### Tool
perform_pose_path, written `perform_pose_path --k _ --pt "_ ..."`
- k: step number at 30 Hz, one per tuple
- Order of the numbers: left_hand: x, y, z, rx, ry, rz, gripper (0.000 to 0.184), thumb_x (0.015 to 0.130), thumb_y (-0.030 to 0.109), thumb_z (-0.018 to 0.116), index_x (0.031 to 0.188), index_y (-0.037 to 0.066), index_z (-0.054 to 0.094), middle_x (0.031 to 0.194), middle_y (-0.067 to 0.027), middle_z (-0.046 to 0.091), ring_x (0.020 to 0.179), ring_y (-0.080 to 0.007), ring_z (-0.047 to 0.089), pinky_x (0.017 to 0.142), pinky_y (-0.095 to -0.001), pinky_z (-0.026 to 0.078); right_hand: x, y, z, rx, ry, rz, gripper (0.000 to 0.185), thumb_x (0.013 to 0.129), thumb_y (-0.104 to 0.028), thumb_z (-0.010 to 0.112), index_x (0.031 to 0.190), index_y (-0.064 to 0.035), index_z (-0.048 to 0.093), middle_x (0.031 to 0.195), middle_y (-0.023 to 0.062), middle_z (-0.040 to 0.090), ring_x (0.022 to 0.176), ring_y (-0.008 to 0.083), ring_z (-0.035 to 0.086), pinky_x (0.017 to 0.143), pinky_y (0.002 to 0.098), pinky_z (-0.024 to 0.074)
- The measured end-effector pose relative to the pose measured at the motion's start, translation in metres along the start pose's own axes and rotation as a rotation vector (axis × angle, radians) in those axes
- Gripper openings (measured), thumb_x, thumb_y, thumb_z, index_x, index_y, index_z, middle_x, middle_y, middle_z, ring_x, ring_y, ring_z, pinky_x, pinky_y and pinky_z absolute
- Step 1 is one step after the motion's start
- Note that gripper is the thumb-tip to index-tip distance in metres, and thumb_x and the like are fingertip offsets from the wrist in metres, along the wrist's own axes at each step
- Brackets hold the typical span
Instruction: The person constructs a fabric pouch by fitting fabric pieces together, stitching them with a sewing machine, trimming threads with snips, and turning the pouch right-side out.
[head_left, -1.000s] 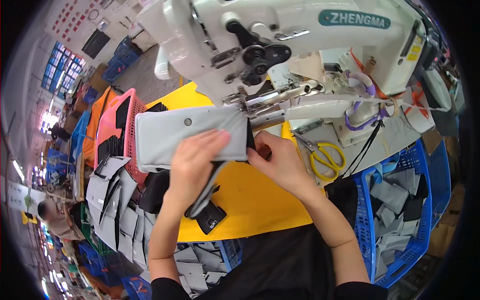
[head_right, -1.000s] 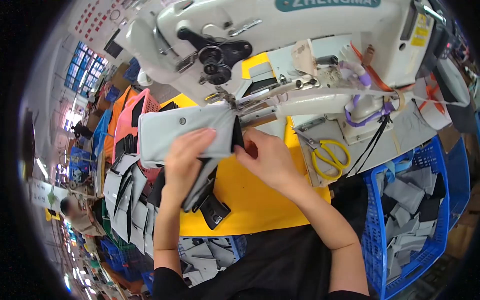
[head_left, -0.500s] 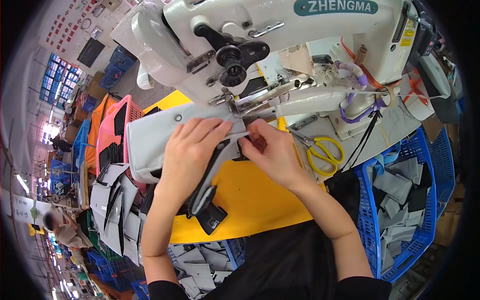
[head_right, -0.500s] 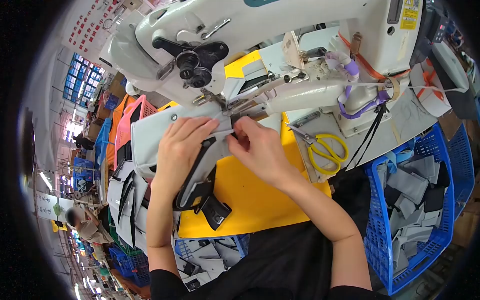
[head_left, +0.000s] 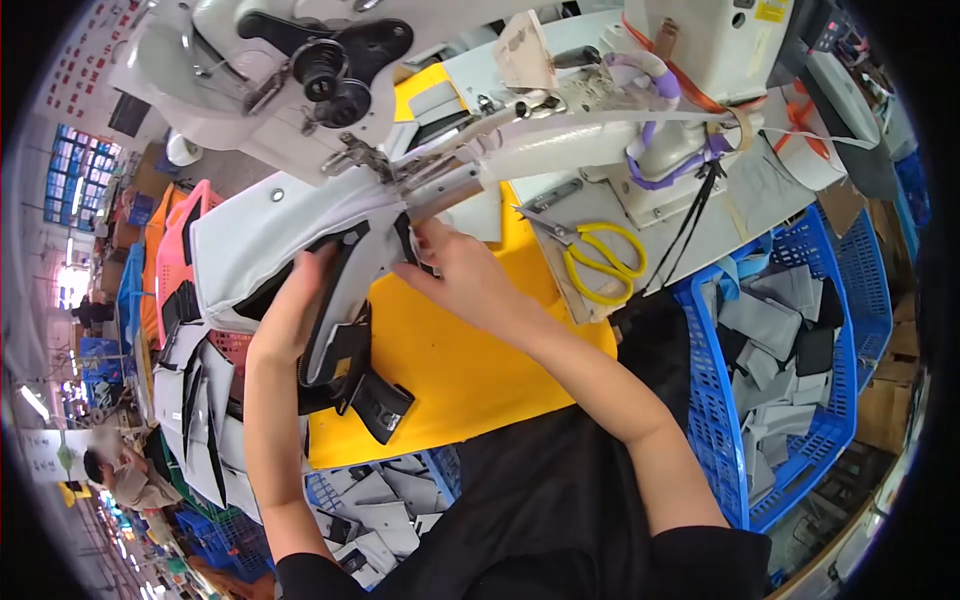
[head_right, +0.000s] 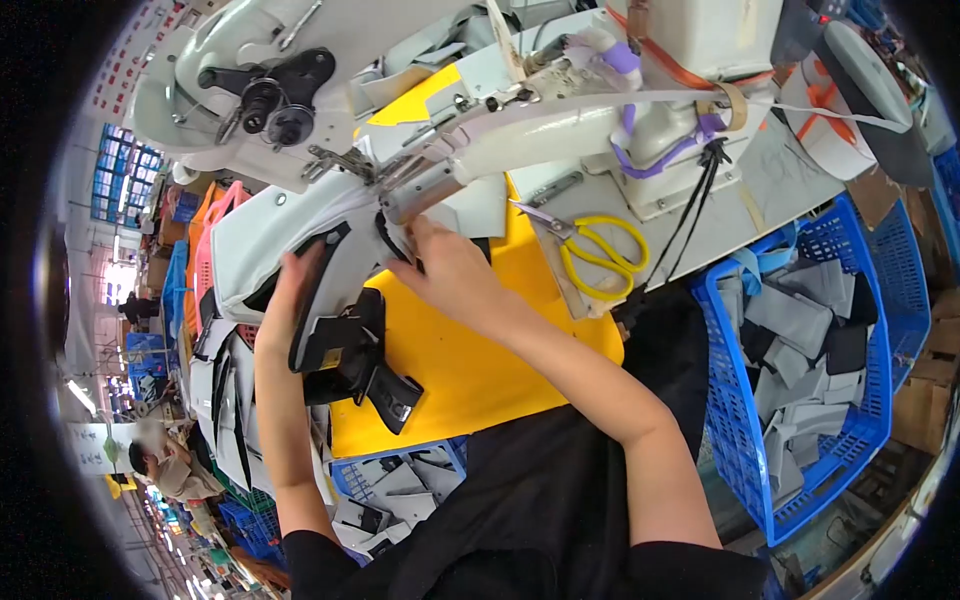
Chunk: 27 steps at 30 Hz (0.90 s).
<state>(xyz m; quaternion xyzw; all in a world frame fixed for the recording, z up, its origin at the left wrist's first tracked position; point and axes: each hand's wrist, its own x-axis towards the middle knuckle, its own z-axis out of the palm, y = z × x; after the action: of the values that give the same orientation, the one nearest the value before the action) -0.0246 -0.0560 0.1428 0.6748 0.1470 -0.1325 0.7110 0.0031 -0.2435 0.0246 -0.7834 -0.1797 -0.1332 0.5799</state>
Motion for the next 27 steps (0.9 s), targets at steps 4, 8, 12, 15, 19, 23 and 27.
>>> perform_pose_path --k 4,8,12,15,19,23,27 --pt "0.007 0.052 0.011 0.902 -0.325 0.05 0.046 0.091 0.023 0.056 0.13 -0.002 0.057 0.119 -0.0119 0.062 0.102 -0.017 0.058 0.091 -0.0266 0.045 -0.002 0.008 -0.001 0.2 -0.128 0.101 0.023 0.089 -0.01 0.069 0.101 0.005 0.056 0.084 0.0175 0.067 0.078 0.0279 0.071 0.067 0.0345 0.0555" --pt "0.021 0.08 0.0 0.725 -0.174 -0.102 0.042 0.085 0.015 0.055 0.123 0.0 0.062 0.111 -0.0099 0.064 0.088 -0.0159 0.059 0.084 -0.0258 0.048 -0.004 0.017 0.008 0.36 -0.198 0.164 0.02 0.089 -0.004 0.064 0.105 0.0058 0.057 0.085 0.0168 0.068 0.078 0.0228 0.072 0.069 0.033 0.0557" --pt "0.021 0.072 0.026 0.621 0.03 -0.412 0.047 0.08 0.019 0.068 0.121 -0.004 0.064 0.108 -0.0058 0.066 0.095 -0.0122 0.059 0.088 -0.025 0.046 -0.003 0.029 0.025 0.418 -0.112 0.034 0.024 0.088 -0.007 0.066 0.101 0.0073 0.053 0.076 0.023 0.064 0.069 0.0324 0.07 0.059 0.0363 0.053" --pt "0.002 0.081 0.04 0.679 -0.153 -0.236 0.043 0.084 0.023 0.069 0.119 -0.003 0.065 0.105 -0.0053 0.067 0.096 -0.0115 0.059 0.088 -0.0256 0.046 -0.003 0.026 0.011 0.437 -0.225 0.024 0.025 0.087 -0.009 0.068 0.102 0.0067 0.055 0.075 0.0199 0.065 0.068 0.0302 0.07 0.059 0.035 0.0529" --pt "0.004 0.073 0.053 0.653 -0.121 -0.115 0.042 0.089 0.032 0.069 0.115 0.0 0.066 0.104 -0.0074 0.069 0.091 -0.0129 0.064 0.079 -0.0272 0.051 -0.007 0.008 -0.018 0.342 -0.078 0.106 0.026 0.086 -0.005 0.07 0.108 0.0041 0.061 0.081 0.0103 0.069 0.072 0.0154 0.068 0.065 0.0268 0.0536" --pt "0.013 0.064 0.05 0.372 -0.037 -0.191 0.043 0.092 0.038 0.068 0.114 0.001 0.067 0.101 -0.0083 0.07 0.081 -0.0148 0.068 0.069 -0.0289 0.055 -0.005 -0.015 -0.033 0.337 0.077 0.108 0.023 0.085 -0.009 0.073 0.101 0.0026 0.062 0.079 0.0087 0.068 0.068 0.013 0.065 0.059 0.0256 0.051" --pt "0.019 0.055 0.044 0.183 -0.02 -0.202 0.042 0.093 0.039 0.067 0.114 0.002 0.067 0.097 -0.0079 0.071 0.075 -0.0154 0.069 0.063 -0.0294 0.057 0.011 -0.027 -0.031 0.131 0.15 -0.053 0.018 0.086 -0.009 0.072 0.096 0.0012 0.062 0.077 0.0077 0.066 0.064 0.0109 0.062 0.055 0.0256 0.0483"
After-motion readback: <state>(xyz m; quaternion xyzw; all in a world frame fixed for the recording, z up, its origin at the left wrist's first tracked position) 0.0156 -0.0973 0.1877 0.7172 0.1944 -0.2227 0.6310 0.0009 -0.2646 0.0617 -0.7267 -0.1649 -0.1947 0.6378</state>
